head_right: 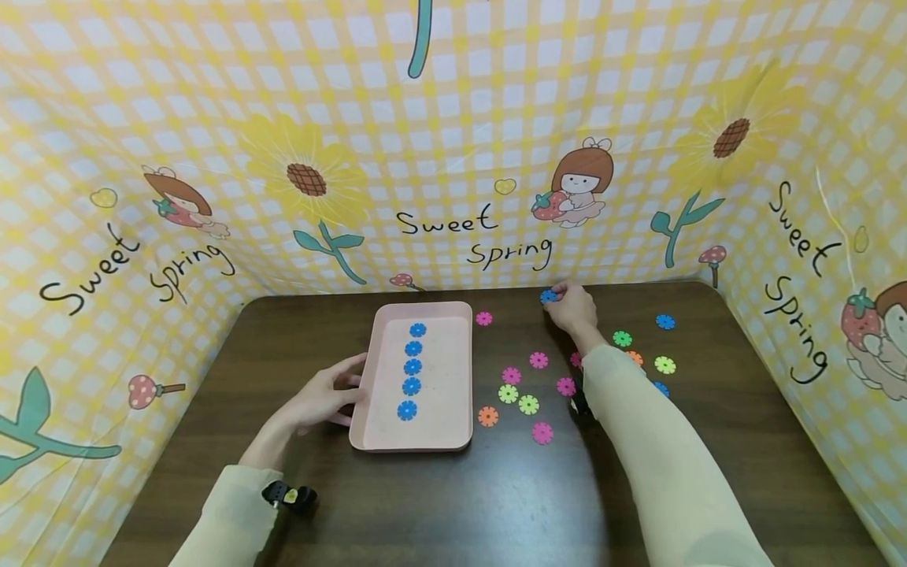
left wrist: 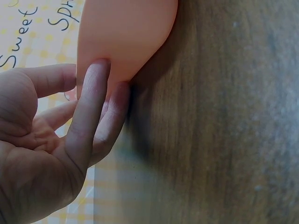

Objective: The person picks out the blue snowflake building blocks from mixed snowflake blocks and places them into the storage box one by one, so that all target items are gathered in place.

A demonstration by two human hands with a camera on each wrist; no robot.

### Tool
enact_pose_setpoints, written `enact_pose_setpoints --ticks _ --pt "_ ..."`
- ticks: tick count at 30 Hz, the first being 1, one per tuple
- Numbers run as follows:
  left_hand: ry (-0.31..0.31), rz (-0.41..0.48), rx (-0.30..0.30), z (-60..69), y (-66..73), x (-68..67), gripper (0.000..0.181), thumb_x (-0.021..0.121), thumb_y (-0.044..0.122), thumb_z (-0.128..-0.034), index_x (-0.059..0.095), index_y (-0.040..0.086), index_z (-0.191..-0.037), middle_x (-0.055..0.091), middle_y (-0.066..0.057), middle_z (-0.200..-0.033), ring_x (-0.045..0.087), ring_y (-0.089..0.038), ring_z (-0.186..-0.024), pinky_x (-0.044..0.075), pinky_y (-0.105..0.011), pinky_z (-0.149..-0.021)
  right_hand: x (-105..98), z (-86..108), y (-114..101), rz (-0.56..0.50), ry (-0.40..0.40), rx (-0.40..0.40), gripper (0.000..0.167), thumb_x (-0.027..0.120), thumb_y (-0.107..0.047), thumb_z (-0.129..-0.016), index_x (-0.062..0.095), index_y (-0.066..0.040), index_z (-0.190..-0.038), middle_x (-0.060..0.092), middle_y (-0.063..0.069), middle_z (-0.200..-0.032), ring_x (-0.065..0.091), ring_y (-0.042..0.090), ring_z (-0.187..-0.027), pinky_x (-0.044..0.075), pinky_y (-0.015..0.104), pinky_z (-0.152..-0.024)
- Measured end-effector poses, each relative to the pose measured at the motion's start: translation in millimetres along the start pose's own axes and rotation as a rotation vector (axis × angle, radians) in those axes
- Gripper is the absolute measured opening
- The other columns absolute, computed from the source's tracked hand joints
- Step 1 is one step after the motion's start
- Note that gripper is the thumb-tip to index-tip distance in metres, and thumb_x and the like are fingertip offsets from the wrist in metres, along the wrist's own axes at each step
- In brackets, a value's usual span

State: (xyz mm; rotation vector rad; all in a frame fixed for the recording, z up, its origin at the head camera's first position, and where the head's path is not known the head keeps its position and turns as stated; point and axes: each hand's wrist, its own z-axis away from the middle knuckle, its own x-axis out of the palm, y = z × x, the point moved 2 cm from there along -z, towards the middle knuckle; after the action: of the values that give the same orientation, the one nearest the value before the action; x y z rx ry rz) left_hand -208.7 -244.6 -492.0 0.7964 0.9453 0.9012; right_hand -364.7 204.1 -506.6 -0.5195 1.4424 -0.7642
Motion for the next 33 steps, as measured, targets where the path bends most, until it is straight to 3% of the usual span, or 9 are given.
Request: enact_pose_setpoints --ticks 8,17,27,33 --pt "-0.003 -0.013 0.008 -0.1 1.3 -0.7 0.068 0.063 0.006 -0.1020 0.035 0.018 -0.163 0.053 -0.024 -0.134 0.068 -0.030 -0.098 0.064 -0.046 -0.069 1 4.5 1 -0.026 -0.009 -0.056 0.037 0.069 -0.024 -0.098 0.064 -0.004 -0.129 0.068 0.017 -0.116 0.063 0.035 -0.102 0.052 0.048 -0.090" --pt "-0.008 -0.002 0.005 0.8 1.2 -0.3 0.068 0.063 0.006 -0.1023 0.034 0.018 -0.163 0.053 -0.025 -0.135 0.068 -0.030 -0.100 0.064 -0.046 -0.069 7 18.0 -5 -0.074 -0.028 -0.148 0.032 0.070 -0.019 -0.099 0.068 -0.003 -0.127 0.071 0.015 -0.107 0.065 0.026 -0.084 0.053 0.036 -0.073" --pt "-0.002 -0.004 0.003 0.2 1.1 0.3 0.068 0.063 0.007 -0.1027 0.035 0.019 -0.163 0.053 -0.024 -0.134 0.068 -0.030 -0.100 0.064 -0.046 -0.069 19 47.0 -25 -0.261 -0.139 -0.203 0.030 0.073 -0.016 -0.099 0.070 -0.003 -0.126 0.072 0.012 -0.100 0.062 0.028 -0.073 0.053 0.028 -0.060" --pt "-0.008 0.003 0.009 0.3 1.7 -0.1 0.068 0.063 0.007 -0.1024 0.035 0.018 -0.163 0.053 -0.024 -0.134 0.068 -0.030 -0.098 0.064 -0.047 -0.068 28 70.3 -41 -0.336 -0.224 -0.249 0.029 0.074 -0.016 -0.098 0.070 -0.006 -0.125 0.070 0.010 -0.100 0.056 0.022 -0.069 0.051 0.027 -0.056"
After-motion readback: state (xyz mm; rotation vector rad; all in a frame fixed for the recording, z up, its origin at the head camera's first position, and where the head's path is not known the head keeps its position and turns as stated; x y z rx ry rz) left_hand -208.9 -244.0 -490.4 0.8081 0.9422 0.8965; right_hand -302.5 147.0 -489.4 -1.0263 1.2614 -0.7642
